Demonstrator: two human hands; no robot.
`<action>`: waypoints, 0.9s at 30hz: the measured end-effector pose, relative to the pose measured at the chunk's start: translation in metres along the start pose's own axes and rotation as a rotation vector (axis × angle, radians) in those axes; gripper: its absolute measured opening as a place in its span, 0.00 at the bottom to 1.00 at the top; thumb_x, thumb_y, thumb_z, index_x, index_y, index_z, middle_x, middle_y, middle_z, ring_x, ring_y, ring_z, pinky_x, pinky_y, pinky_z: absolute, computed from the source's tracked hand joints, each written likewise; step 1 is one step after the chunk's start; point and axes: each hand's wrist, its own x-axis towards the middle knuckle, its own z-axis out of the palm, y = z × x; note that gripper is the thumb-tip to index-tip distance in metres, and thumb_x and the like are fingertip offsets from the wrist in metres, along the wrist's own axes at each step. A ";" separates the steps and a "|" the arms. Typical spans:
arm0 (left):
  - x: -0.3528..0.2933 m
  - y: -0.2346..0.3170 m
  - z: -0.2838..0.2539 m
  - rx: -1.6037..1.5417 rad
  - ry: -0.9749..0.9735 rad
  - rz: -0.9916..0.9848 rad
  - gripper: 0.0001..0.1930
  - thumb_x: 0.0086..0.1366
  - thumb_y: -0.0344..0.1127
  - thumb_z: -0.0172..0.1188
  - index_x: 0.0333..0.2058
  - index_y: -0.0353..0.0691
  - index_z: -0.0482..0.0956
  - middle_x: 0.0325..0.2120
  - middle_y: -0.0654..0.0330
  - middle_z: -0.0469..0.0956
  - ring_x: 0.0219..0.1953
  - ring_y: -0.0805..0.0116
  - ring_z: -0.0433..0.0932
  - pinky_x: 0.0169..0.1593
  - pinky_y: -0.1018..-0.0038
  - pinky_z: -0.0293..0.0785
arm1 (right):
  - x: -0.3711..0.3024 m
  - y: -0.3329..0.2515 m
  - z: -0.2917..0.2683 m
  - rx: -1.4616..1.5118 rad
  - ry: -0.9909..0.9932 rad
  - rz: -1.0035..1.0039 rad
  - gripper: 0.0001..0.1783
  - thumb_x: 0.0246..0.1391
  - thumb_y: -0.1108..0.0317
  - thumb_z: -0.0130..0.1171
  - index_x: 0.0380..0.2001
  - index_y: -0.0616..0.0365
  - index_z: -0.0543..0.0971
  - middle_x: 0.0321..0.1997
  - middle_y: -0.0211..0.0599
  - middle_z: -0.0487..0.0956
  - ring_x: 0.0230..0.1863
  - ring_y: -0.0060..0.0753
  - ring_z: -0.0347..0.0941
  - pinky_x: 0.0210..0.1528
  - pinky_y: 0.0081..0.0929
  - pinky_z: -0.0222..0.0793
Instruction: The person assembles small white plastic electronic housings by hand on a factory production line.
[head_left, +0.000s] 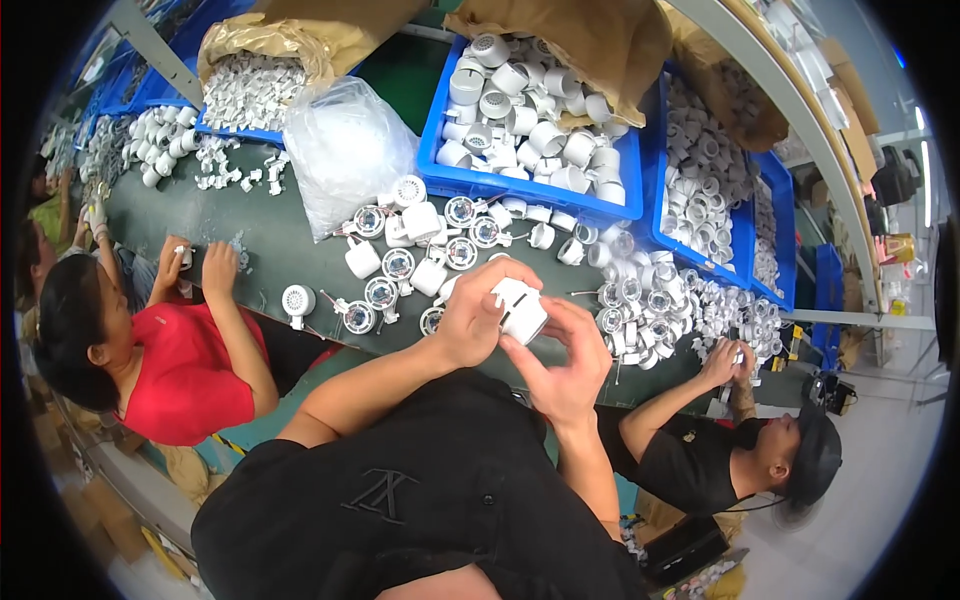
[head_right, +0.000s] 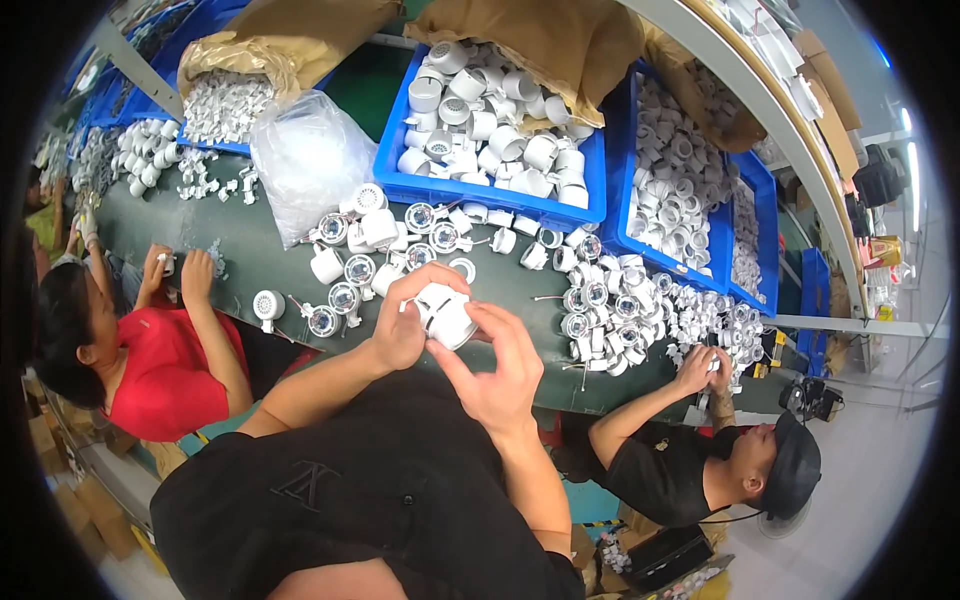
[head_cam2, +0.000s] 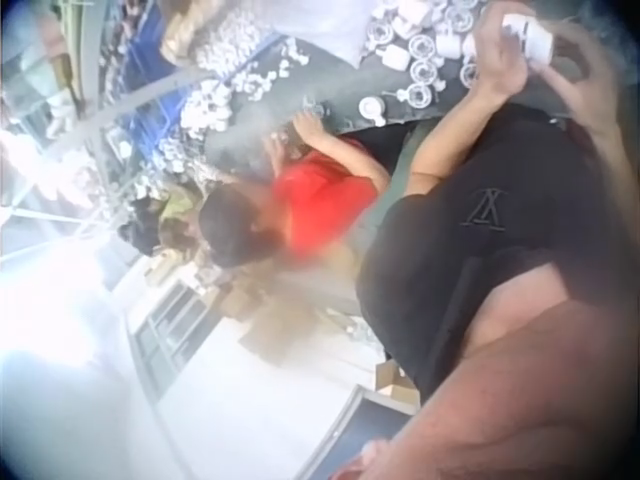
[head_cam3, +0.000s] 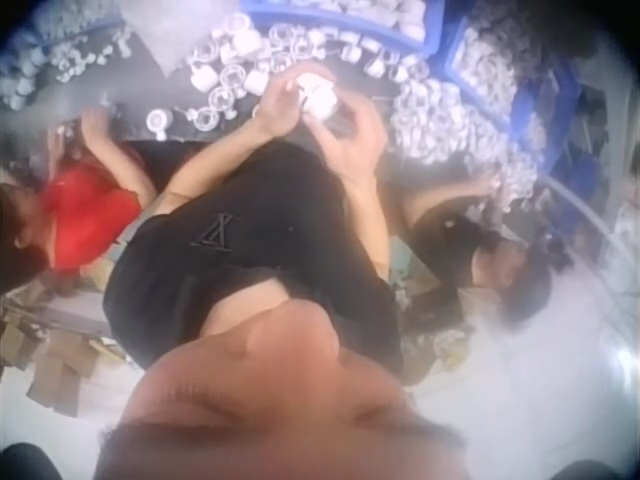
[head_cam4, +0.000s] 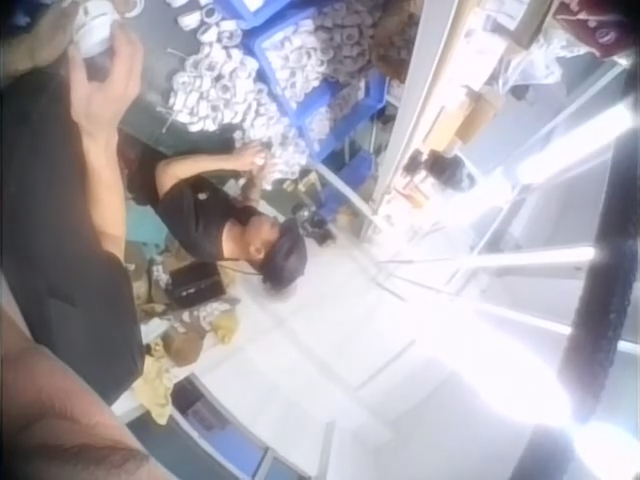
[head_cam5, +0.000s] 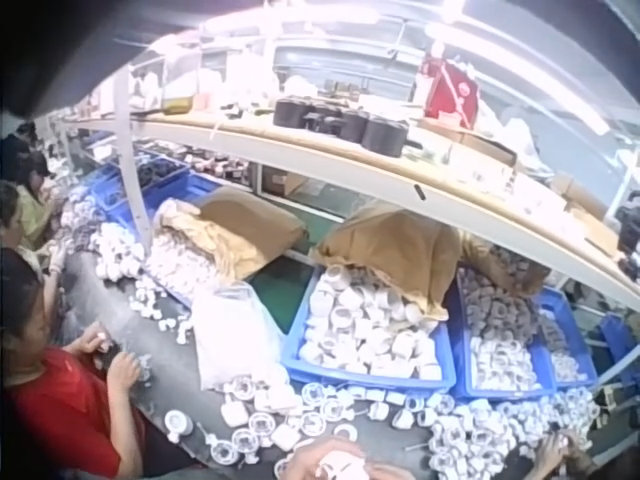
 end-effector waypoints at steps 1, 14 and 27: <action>0.001 0.000 0.001 -0.014 0.000 -0.001 0.41 0.68 0.71 0.32 0.41 0.32 0.75 0.35 0.55 0.76 0.35 0.67 0.76 0.38 0.72 0.70 | 0.000 0.000 -0.001 0.007 0.005 0.010 0.27 0.38 0.70 0.77 0.43 0.64 0.78 0.43 0.46 0.80 0.36 0.36 0.80 0.36 0.27 0.78; -0.007 0.006 0.012 -0.165 -0.078 -0.192 0.13 0.62 0.32 0.63 0.41 0.37 0.72 0.39 0.60 0.73 0.39 0.73 0.72 0.42 0.75 0.70 | 0.001 0.014 -0.017 0.077 -0.020 0.022 0.26 0.47 0.56 0.69 0.45 0.62 0.78 0.47 0.49 0.77 0.50 0.44 0.74 0.55 0.37 0.68; 0.023 -0.070 0.032 -0.154 -0.049 -0.193 0.29 0.76 0.53 0.25 0.54 0.35 0.68 0.61 0.49 0.61 0.65 0.58 0.58 0.68 0.67 0.47 | 0.028 0.084 0.042 0.458 0.237 0.158 0.40 0.67 0.40 0.29 0.53 0.69 0.73 0.58 0.52 0.71 0.58 0.46 0.69 0.60 0.35 0.62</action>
